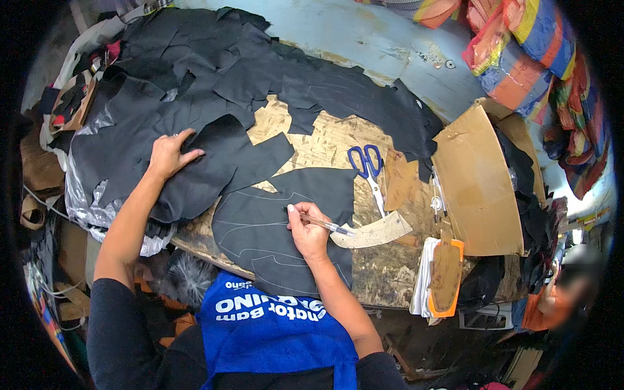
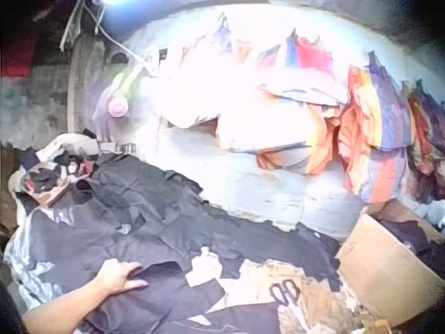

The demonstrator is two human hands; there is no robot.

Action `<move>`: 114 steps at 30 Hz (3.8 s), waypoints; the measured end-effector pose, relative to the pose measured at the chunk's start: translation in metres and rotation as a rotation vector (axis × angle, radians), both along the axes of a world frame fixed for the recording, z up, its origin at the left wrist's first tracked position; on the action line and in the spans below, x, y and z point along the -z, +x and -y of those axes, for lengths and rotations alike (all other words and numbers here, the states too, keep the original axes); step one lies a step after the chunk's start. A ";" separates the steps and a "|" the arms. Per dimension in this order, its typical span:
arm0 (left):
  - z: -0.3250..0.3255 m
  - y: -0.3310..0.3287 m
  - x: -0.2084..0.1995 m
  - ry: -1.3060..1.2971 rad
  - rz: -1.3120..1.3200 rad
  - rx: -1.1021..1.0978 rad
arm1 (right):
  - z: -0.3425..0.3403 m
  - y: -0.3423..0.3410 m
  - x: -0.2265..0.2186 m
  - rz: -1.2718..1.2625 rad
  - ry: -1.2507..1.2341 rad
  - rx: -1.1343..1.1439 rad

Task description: The person places cardboard templates on black fabric and traces their outlines with a white marker. They reposition the templates multiple times to mark several shapes on the fabric.

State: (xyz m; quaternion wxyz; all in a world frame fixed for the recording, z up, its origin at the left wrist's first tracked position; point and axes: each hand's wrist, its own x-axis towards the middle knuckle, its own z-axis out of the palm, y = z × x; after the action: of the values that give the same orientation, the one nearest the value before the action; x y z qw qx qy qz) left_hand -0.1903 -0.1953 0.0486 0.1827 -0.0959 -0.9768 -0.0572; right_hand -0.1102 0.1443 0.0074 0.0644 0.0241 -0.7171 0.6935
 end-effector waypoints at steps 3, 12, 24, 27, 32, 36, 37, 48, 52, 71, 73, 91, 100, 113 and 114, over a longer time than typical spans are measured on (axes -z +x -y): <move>0.001 -0.001 0.002 -0.069 -0.071 -0.002 | -0.001 -0.001 0.002 0.058 -0.033 -0.070; 0.000 -0.004 0.010 -0.208 -0.102 -0.064 | -0.003 -0.002 0.006 0.085 -0.078 -0.160; -0.005 -0.006 0.011 -0.275 -0.067 -0.094 | -0.005 -0.006 0.010 -0.134 0.100 -0.163; -0.005 -0.006 0.010 -0.300 -0.098 -0.075 | -0.006 -0.007 0.009 -0.142 0.115 -0.156; -0.006 -0.006 0.009 -0.285 -0.100 -0.052 | -0.003 -0.006 0.010 -0.067 0.027 -0.144; -0.005 -0.007 0.010 -0.277 -0.074 -0.068 | -0.025 0.000 -0.002 0.009 -0.185 -0.078; -0.004 -0.008 0.010 -0.264 -0.068 -0.072 | -0.041 0.002 -0.009 -0.019 -0.186 -0.058; -0.001 -0.007 0.012 -0.172 -0.070 -0.072 | -0.170 0.020 -0.060 0.013 1.217 -0.286; -0.002 -0.006 0.013 -0.145 -0.083 -0.069 | -0.161 0.013 -0.070 -0.094 1.252 -0.319; -0.003 -0.007 0.010 -0.195 -0.012 -0.120 | -0.068 0.079 -0.051 -0.518 1.106 -0.546; -0.003 -0.007 0.010 -0.199 -0.022 -0.117 | -0.065 0.080 -0.048 -0.501 1.120 -0.532; -0.002 -0.007 0.011 -0.176 -0.023 -0.116 | -0.063 0.041 -0.071 -0.406 1.229 -1.025; -0.004 -0.006 0.008 -0.165 -0.014 -0.121 | -0.056 0.002 -0.087 -0.461 1.140 -0.622; -0.003 -0.007 0.010 -0.168 -0.024 -0.110 | 0.003 0.046 -0.048 -0.764 1.275 -0.317; -0.003 -0.007 0.010 -0.164 -0.026 -0.109 | 0.012 0.056 -0.038 -0.764 1.260 -0.291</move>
State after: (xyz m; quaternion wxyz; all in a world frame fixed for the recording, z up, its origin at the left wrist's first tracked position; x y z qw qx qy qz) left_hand -0.1978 -0.1926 0.0383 0.1896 -0.0579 -0.9796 0.0342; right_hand -0.0538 0.1326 0.0451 0.1904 0.3899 -0.8957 0.0969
